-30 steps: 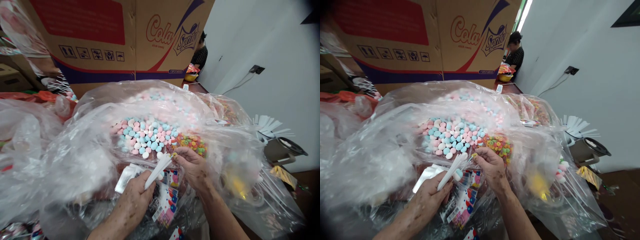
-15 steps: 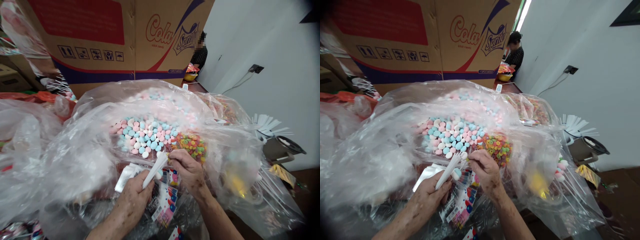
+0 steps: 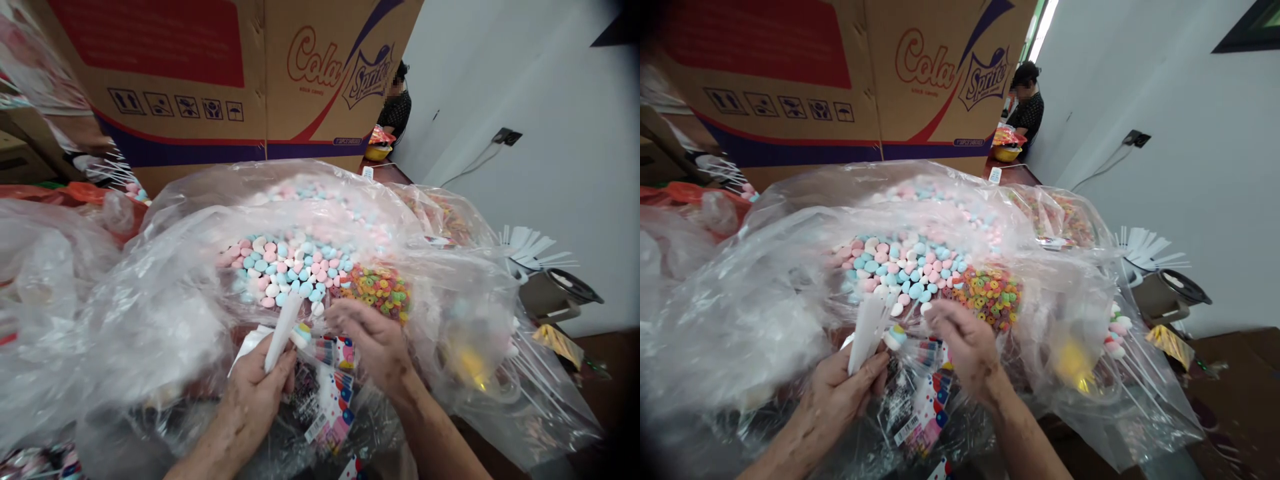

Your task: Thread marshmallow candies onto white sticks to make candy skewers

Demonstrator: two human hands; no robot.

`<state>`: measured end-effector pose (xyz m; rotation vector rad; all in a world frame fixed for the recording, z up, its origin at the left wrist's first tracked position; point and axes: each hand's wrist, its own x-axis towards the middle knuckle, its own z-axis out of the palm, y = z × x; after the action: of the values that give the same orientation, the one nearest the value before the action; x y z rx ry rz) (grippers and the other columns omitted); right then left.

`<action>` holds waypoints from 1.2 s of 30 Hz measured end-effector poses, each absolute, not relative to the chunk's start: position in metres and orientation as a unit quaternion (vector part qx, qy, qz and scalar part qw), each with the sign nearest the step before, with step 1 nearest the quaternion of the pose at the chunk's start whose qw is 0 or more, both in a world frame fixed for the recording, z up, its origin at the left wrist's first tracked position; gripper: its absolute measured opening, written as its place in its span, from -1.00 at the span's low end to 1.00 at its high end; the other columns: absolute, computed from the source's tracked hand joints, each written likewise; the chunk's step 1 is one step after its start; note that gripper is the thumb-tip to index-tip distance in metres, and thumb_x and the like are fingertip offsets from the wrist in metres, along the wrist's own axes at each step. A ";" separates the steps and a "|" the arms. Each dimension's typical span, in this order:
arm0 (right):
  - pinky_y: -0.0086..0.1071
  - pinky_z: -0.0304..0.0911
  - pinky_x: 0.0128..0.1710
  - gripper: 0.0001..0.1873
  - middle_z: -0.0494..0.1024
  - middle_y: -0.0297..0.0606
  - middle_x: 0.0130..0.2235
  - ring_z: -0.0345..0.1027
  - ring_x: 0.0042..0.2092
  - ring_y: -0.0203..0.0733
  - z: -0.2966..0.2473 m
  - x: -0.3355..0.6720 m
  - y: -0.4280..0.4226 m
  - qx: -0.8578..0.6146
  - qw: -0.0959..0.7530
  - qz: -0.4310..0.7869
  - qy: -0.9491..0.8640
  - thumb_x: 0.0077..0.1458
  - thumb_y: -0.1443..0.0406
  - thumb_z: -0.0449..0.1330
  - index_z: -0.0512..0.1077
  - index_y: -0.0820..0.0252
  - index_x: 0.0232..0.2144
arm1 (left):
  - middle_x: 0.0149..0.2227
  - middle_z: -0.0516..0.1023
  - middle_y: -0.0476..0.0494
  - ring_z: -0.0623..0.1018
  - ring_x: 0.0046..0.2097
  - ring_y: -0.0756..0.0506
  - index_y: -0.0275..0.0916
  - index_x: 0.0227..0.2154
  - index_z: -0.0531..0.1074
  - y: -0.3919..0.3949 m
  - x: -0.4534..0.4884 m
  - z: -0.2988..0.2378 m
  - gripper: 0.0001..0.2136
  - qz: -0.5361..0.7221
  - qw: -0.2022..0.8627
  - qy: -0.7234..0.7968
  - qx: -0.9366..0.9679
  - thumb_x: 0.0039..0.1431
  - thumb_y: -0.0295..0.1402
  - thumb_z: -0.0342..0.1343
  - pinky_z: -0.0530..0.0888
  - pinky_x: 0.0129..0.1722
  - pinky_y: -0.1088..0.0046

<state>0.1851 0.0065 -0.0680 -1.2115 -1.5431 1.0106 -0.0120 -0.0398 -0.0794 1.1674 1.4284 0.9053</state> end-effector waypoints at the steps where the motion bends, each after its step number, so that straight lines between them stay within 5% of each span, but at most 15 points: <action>1: -0.37 0.36 -0.21 -0.79 0.62 -0.32 -0.26 0.47 -0.26 -0.23 -0.066 0.190 0.014 -0.517 0.460 0.372 -0.618 0.19 0.23 0.14 0.55 0.08 -0.19 | -0.68 0.34 0.11 0.24 -0.69 0.05 -0.20 -0.54 0.36 -0.039 -0.014 -0.076 -0.73 0.384 0.517 0.603 0.470 0.15 -0.14 0.06 0.09 -0.68 0.54; 8: -0.38 0.20 -0.26 -0.80 0.56 -0.31 -0.35 0.37 -0.30 -0.21 -0.066 0.193 0.054 -0.553 0.273 0.216 -0.757 0.15 0.34 0.06 0.49 0.14 -0.41 | -0.81 0.18 0.17 0.18 -0.74 0.08 -0.21 -0.64 0.33 -0.042 -0.026 -0.065 -0.68 0.425 0.509 0.619 0.421 0.06 -0.11 0.10 0.04 -0.71 0.59; 14: -0.36 0.07 -0.36 -0.77 0.53 -0.17 -0.36 0.32 -0.34 -0.17 -0.077 0.157 0.065 -0.618 0.143 0.089 -0.768 0.21 0.20 0.10 0.40 0.16 -0.44 | -0.71 0.36 0.09 0.22 -0.73 0.11 -0.23 -0.63 0.34 -0.045 -0.024 -0.067 -0.70 0.417 0.523 0.621 0.409 0.07 -0.14 0.11 0.10 -0.71 0.60; 24: -0.46 0.03 -0.46 -0.95 0.39 -0.41 -0.52 0.24 -0.46 -0.27 -0.079 0.164 0.078 -0.607 0.166 0.142 -0.764 0.04 0.35 0.11 0.34 0.13 -0.45 | -0.85 0.20 0.15 0.16 -0.74 0.08 -0.20 -0.66 0.32 -0.047 -0.023 -0.061 -0.69 0.413 0.522 0.637 0.389 0.06 -0.13 0.11 0.06 -0.71 0.60; 36: -0.35 0.22 -0.21 -0.87 0.51 -0.20 -0.30 0.36 -0.21 -0.13 -0.099 0.177 0.055 -0.435 0.157 -0.018 -0.887 0.18 0.46 0.07 0.35 0.16 -0.34 | -0.86 0.18 0.18 0.15 -0.78 0.06 -0.19 -0.57 0.40 -0.044 -0.022 -0.073 -0.73 0.429 0.511 0.625 0.405 0.00 -0.09 0.14 0.04 -0.76 0.58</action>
<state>0.1769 0.0549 -0.0989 -1.2439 -2.5376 -0.0514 -0.0221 -0.0437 -0.0729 0.9757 1.5046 1.0339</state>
